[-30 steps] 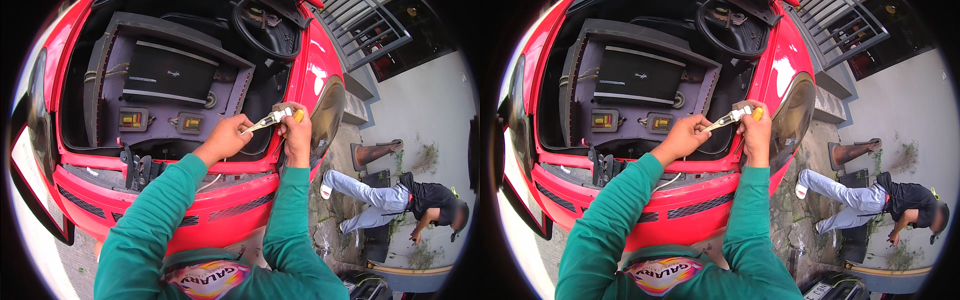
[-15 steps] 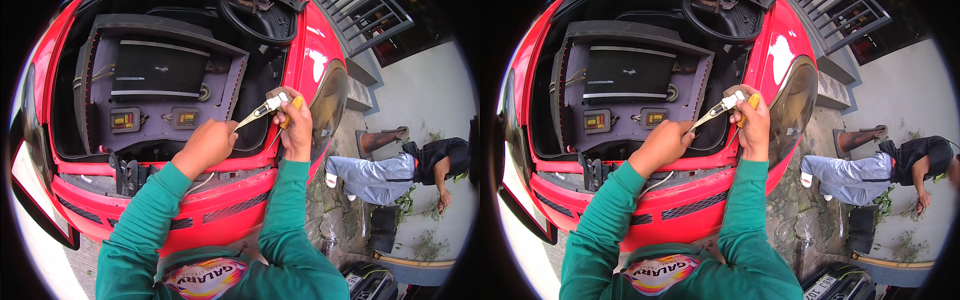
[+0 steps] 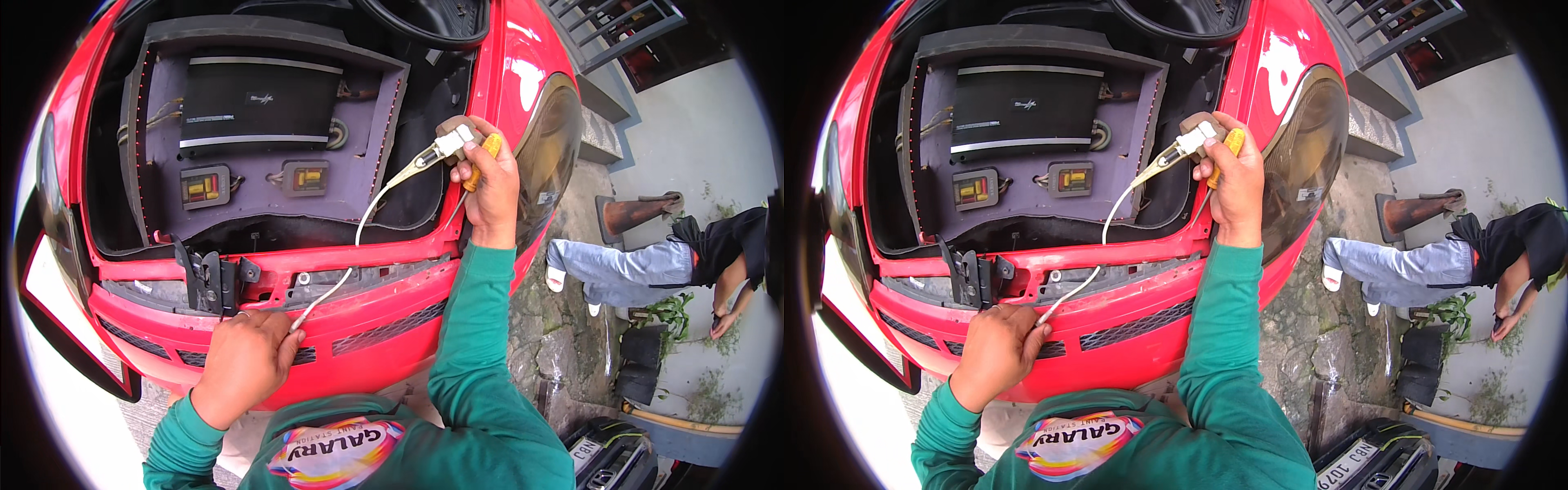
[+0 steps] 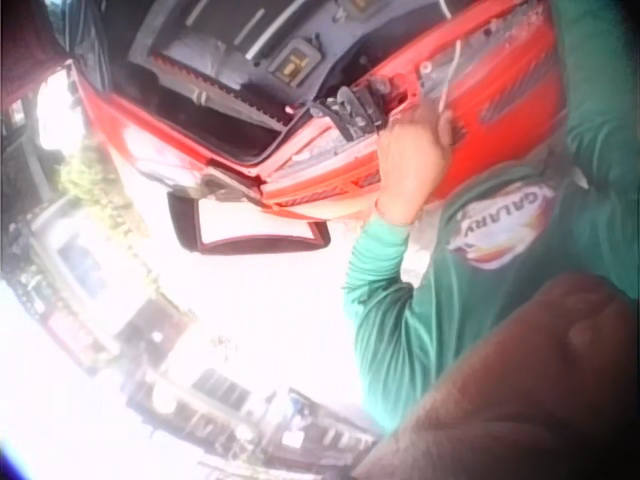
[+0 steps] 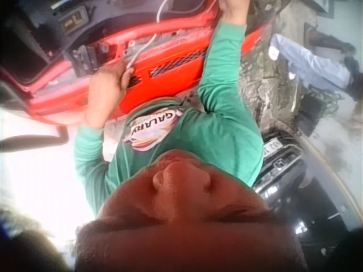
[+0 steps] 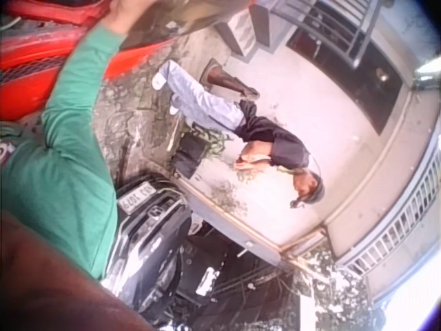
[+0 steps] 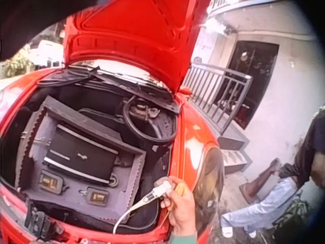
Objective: The person works on the front of a red car with the hood open, using a screwdriver to remove and reinstall a black plastic component near the grille. They manipulate wires and clips while another person stands nearby.
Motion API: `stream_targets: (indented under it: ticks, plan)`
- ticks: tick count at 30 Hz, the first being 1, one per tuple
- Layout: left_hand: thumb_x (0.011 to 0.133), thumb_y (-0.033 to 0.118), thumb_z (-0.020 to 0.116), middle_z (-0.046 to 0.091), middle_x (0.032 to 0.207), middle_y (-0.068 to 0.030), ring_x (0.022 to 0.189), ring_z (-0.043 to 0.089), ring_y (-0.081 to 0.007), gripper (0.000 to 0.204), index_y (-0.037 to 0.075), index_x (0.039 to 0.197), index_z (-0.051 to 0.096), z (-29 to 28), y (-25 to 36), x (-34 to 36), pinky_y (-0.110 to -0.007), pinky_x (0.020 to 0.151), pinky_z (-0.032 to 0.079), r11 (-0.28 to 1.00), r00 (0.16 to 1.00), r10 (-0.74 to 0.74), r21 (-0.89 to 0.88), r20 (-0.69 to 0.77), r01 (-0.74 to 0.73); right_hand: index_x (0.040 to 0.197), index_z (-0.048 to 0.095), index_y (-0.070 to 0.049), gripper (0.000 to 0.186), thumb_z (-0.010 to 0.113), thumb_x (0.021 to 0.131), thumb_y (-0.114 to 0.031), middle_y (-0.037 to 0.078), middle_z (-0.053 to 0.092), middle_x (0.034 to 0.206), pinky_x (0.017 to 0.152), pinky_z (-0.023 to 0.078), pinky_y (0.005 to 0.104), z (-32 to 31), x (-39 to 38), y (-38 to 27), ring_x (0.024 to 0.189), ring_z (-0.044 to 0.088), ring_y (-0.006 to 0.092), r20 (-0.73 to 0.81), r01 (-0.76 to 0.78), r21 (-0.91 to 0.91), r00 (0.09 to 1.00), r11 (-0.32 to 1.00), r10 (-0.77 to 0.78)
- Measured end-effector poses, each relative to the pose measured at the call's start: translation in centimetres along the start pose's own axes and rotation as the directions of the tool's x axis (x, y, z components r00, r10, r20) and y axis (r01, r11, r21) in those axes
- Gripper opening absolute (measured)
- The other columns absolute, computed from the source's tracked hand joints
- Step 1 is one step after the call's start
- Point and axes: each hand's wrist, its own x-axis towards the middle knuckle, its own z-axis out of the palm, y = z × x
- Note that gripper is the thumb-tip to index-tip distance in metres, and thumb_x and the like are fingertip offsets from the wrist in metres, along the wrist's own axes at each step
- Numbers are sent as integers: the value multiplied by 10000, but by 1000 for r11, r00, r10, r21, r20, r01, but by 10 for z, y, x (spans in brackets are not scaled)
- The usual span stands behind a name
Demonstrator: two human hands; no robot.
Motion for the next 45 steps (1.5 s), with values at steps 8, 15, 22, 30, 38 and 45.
stream_targets:
  ticks: [8,15,22,30,38,45]
  plan:
    - [1002,247,767,658,707,-176,693,667,-422,322,48,773,660,10,-16,-11,-537,631,520,994,998,-25,-105,-63,18,1472,583,33,449,631,1027,2,79,692,1016,602,558,296,-1,3,2,660,605,105,-10,9,-12,1000,1000,-9]
    - [987,118,720,603,674,-182,654,621,-432,292,35,730,611,10,-17,-9,-526,613,483,953,994,-32,-304,-101,0,1486,585,26,467,660,1031,-48,78,696,1065,628,541,299,0,1,4,685,581,102,6,27,-55,1000,998,-27]
    - [894,42,723,565,632,-156,592,594,-396,266,44,688,554,34,-20,-12,-489,578,471,895,960,107,-396,-258,-206,1466,601,14,447,660,1027,-45,79,698,1043,623,541,306,-1,4,4,681,581,104,8,27,-27,1000,999,-26]
    - [874,42,746,593,697,-143,660,620,-381,192,36,750,600,-11,-34,-41,-478,637,495,960,966,-13,-275,-259,-61,1438,604,36,412,637,1031,-14,77,679,987,559,522,284,3,9,6,621,564,98,-24,34,-81,999,996,-36]
    - [912,140,809,711,886,-150,845,693,-387,172,25,955,688,19,-20,-27,-500,731,564,999,965,-5,-52,-263,-9,1415,648,6,378,652,1038,-27,46,662,971,582,502,270,21,-7,-6,646,562,88,-120,40,-288,990,957,-78]
    - [944,116,777,707,872,-161,870,701,-391,129,36,952,676,25,-27,-25,-511,748,569,991,972,-56,-131,-227,27,1112,717,-1,220,739,896,-28,154,722,1091,914,568,406,91,-83,-38,1023,721,332,561,568,-646,806,510,-187]
